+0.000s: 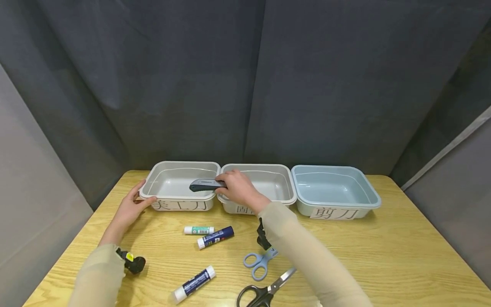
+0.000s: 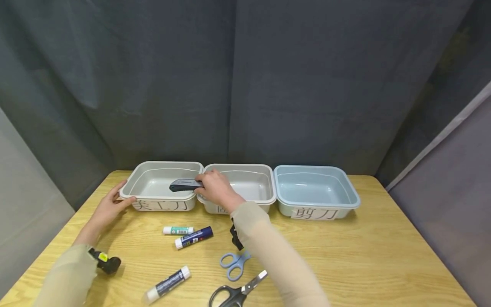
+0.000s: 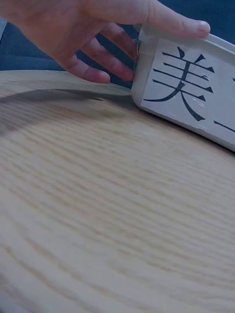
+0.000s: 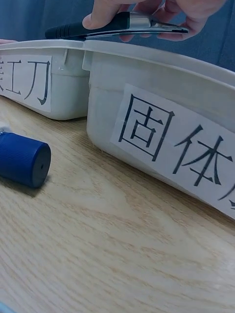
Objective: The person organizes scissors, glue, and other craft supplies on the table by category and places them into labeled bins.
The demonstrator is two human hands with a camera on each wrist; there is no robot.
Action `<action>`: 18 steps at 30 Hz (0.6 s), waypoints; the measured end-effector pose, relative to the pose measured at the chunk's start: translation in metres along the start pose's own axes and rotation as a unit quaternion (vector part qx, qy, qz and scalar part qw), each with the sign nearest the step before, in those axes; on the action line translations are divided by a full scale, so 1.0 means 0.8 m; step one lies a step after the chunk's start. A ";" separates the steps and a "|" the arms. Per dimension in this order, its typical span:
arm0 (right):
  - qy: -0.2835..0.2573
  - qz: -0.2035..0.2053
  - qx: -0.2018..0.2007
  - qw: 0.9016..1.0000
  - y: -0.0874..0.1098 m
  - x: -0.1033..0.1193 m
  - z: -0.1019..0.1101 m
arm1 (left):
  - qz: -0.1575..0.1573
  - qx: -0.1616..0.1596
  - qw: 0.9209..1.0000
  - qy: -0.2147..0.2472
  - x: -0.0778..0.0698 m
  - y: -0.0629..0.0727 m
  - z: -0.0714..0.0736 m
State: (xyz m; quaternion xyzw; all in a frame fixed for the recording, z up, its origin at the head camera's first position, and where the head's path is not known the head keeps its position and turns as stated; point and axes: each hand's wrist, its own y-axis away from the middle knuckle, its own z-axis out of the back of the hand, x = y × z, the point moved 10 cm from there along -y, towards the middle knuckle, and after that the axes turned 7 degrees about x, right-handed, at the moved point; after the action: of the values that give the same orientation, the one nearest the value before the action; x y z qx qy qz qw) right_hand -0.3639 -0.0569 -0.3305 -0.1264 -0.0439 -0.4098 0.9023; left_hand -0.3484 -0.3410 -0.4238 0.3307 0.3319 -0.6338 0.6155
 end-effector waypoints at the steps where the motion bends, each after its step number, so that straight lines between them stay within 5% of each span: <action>1: 0.000 0.001 0.000 1.000 -0.002 0.001 -0.001 | 0.000 0.000 1.000 -0.001 0.000 0.000 0.000; 18: 0.001 -0.001 0.018 1.000 -0.027 0.021 -0.010 | 0.006 -0.006 1.000 0.005 -0.002 0.006 -0.003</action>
State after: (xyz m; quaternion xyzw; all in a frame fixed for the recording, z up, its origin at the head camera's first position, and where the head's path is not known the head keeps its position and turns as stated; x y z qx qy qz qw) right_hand -0.3692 -0.0844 -0.3311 -0.1100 -0.0509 -0.4097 0.9041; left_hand -0.3437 -0.3382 -0.4244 0.3320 0.3363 -0.6263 0.6200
